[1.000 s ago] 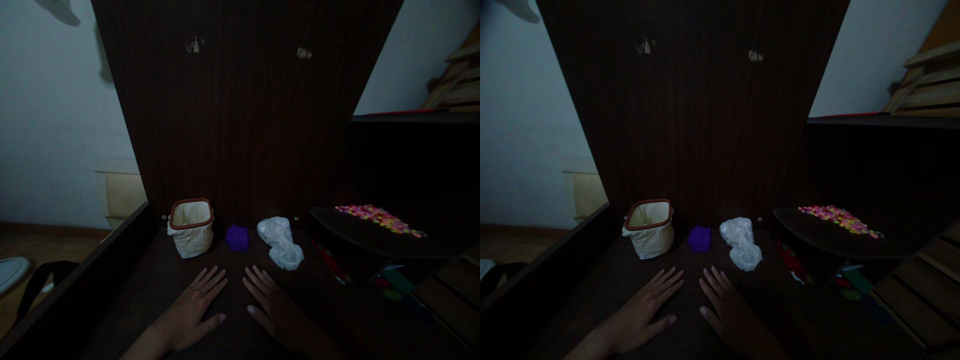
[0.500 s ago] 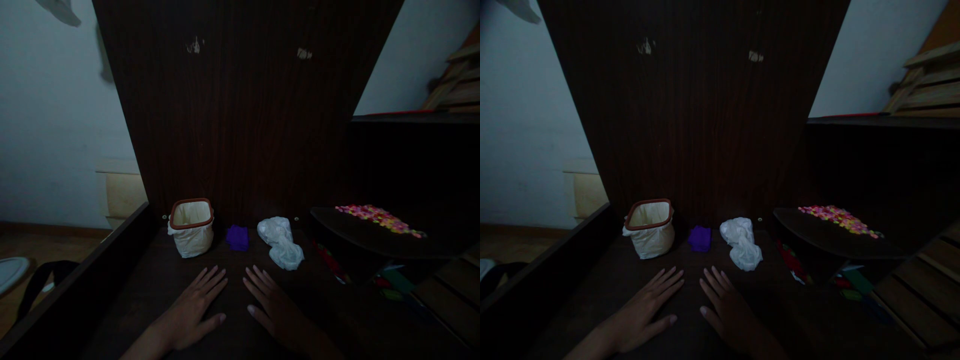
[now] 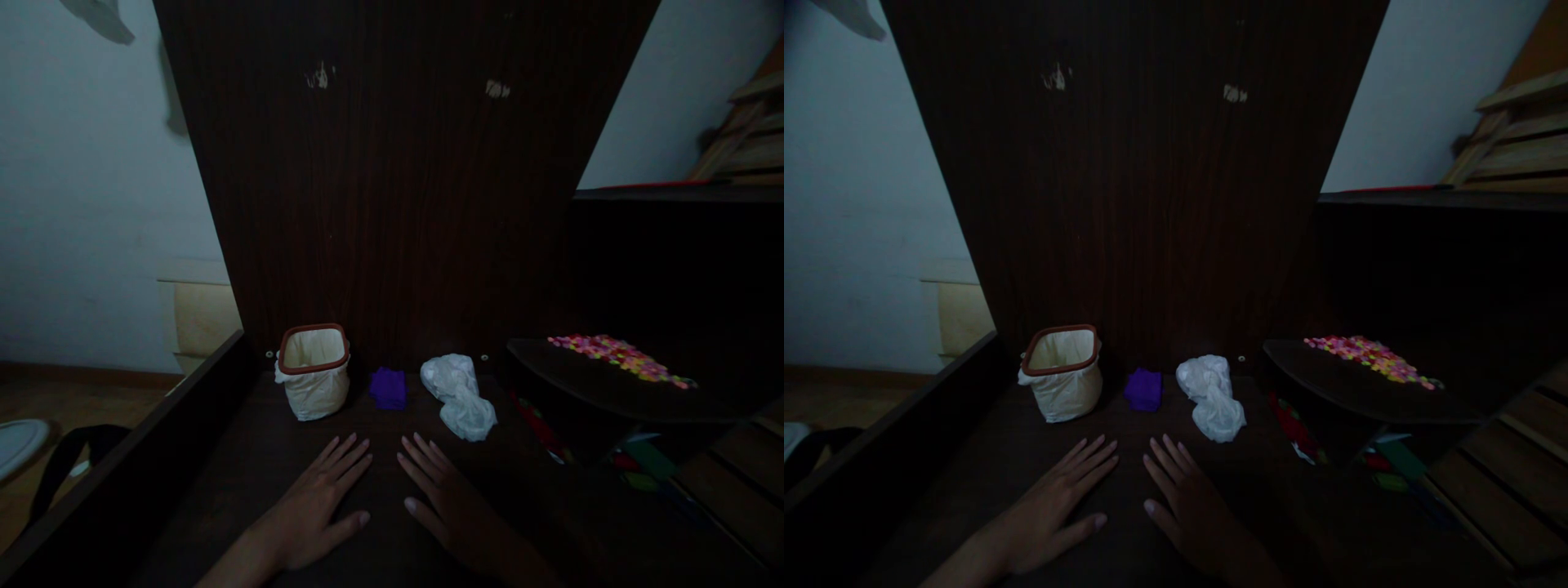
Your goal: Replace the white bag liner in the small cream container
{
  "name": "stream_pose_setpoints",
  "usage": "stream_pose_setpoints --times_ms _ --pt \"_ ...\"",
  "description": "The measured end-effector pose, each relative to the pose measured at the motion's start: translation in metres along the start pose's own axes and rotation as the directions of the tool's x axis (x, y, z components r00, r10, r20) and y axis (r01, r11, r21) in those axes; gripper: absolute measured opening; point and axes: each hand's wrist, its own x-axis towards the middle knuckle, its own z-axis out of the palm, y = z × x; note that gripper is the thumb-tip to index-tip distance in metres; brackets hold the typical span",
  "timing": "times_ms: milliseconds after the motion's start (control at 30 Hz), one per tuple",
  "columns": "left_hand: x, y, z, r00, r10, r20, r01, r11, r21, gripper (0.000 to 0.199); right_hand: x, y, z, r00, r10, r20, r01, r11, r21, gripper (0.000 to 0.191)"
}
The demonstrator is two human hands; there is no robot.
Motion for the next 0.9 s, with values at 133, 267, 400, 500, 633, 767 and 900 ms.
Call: stream_pose_setpoints --times_ms 133,267,400,500,633,767,900 --pt "-0.0005 0.0003 -0.0004 1.000 0.018 -0.016 -0.018 1.000 -0.001 0.066 0.0001 -0.0003 -0.0008 1.000 0.012 0.015 -0.012 1.000 0.002 0.059" --pt "-0.0005 0.0019 -0.0017 1.000 -0.016 0.021 0.016 1.000 -0.006 0.066 0.0015 -0.0049 -0.0049 0.998 0.042 0.051 -0.042 0.999 0.003 0.060" --pt "0.0001 0.0019 -0.0017 1.000 -0.012 0.021 0.012 1.000 -0.014 0.067 0.0022 -0.0057 -0.0050 0.996 0.053 0.067 -0.053 0.999 -0.002 0.062" --pt "0.0008 0.0019 -0.0022 0.998 -0.033 0.055 0.034 0.999 -0.009 0.067 0.0017 -0.0029 -0.0027 0.998 0.038 0.054 -0.038 0.999 0.004 0.061" --pt "0.0009 0.0030 -0.0030 0.997 -0.043 0.061 0.043 0.999 -0.006 0.068 0.0008 -0.0007 -0.0014 0.999 0.022 0.027 -0.022 1.000 0.006 0.060" --pt "0.0001 0.0031 -0.0027 0.999 -0.029 0.036 0.030 1.000 -0.001 0.067 0.0003 -0.0021 -0.0031 0.999 0.027 0.044 -0.027 1.000 -0.006 0.060" --pt "-0.0003 0.0025 -0.0023 0.999 -0.021 0.029 0.021 1.000 0.004 0.066 0.0003 -0.0034 -0.0034 0.999 0.023 0.035 -0.023 1.000 0.005 0.060"
